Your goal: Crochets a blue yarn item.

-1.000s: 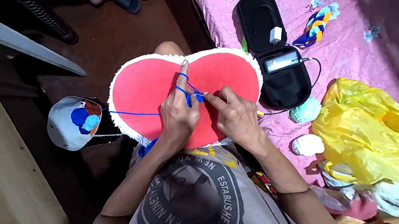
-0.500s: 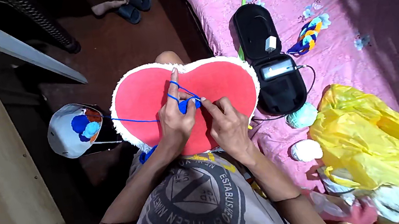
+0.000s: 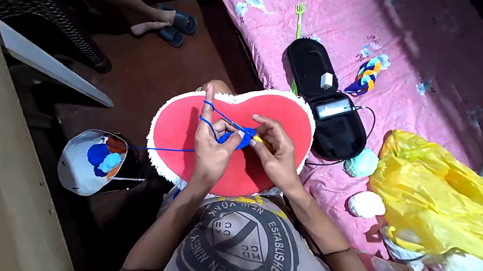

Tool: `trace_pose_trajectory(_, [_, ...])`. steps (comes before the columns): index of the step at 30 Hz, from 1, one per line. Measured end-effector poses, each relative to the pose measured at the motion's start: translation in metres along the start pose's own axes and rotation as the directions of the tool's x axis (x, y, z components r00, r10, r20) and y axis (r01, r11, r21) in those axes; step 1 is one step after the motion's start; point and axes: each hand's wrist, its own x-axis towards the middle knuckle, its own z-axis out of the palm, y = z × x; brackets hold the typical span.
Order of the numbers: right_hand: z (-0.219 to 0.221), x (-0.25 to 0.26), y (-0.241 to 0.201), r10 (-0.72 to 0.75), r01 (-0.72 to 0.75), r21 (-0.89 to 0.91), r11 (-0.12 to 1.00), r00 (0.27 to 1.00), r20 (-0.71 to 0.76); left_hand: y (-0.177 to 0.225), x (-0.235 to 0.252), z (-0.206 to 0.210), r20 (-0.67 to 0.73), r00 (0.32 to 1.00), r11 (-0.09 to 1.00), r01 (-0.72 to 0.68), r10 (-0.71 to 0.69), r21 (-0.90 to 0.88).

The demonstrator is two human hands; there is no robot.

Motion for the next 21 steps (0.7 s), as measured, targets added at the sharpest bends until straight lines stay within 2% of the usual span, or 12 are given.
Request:
trace_pose_trajectory(3, [-0.005, 0.001, 0.005, -0.289, 0.269, -0.323, 0.907, 0.957, -0.013, 0.01, -0.001, -0.008, 0.034, 0.997, 0.998, 0.068, -0.068, -0.006])
trace_pose_trajectory(5, [-0.009, 0.003, 0.002, -0.393, 0.35, -0.476, 0.806, 0.919, 0.01, 0.011, -0.001, -0.014, 0.048, 0.996, 0.997, 0.072, -0.072, 0.008])
trace_pose_trajectory(9, [-0.013, 0.006, -0.011, -0.464, 0.415, -0.633, 0.654, 0.881, 0.098, 0.016, -0.003, -0.02, 0.009, 0.999, 0.994, 0.039, -0.04, 0.098])
trace_pose_trajectory(11, [-0.014, 0.009, -0.017, -0.459, 0.429, -0.639, 0.638, 0.879, 0.132, 0.016, -0.004, -0.022, -0.012, 0.999, 0.978, -0.033, 0.036, 0.206])
trace_pose_trajectory(12, [-0.015, 0.011, -0.021, -0.42, 0.419, -0.61, 0.672, 0.895, 0.152, 0.014, -0.005, -0.022, -0.011, 0.996, 0.959, -0.083, 0.089, 0.269])
trace_pose_trajectory(14, [-0.023, 0.018, -0.027, -0.243, 0.314, -0.472, 0.823, 0.948, 0.206, 0.011, -0.006, -0.025, 0.011, 0.98, 0.913, -0.189, 0.198, 0.361])
trace_pose_trajectory(16, [-0.031, 0.029, -0.03, 0.0, 0.08, -0.269, 0.96, 0.958, 0.286, 0.008, -0.005, -0.027, 0.017, 0.96, 0.891, -0.266, 0.28, 0.369])
trace_pose_trajectory(17, [-0.033, 0.035, -0.03, 0.105, -0.057, -0.154, 0.986, 0.939, 0.328, 0.007, -0.004, -0.028, 0.012, 0.954, 0.9, -0.287, 0.3, 0.328])
trace_pose_trajectory(19, [-0.032, 0.045, -0.026, 0.223, -0.283, 0.089, 0.955, 0.882, 0.414, 0.01, -0.002, -0.033, -0.001, 0.964, 0.952, -0.261, 0.264, 0.16])
trace_pose_trajectory(21, [-0.025, 0.05, -0.019, 0.263, -0.452, 0.303, 0.839, 0.824, 0.502, 0.015, 0.0, -0.036, -0.009, 0.988, 0.987, -0.157, 0.157, -0.032])
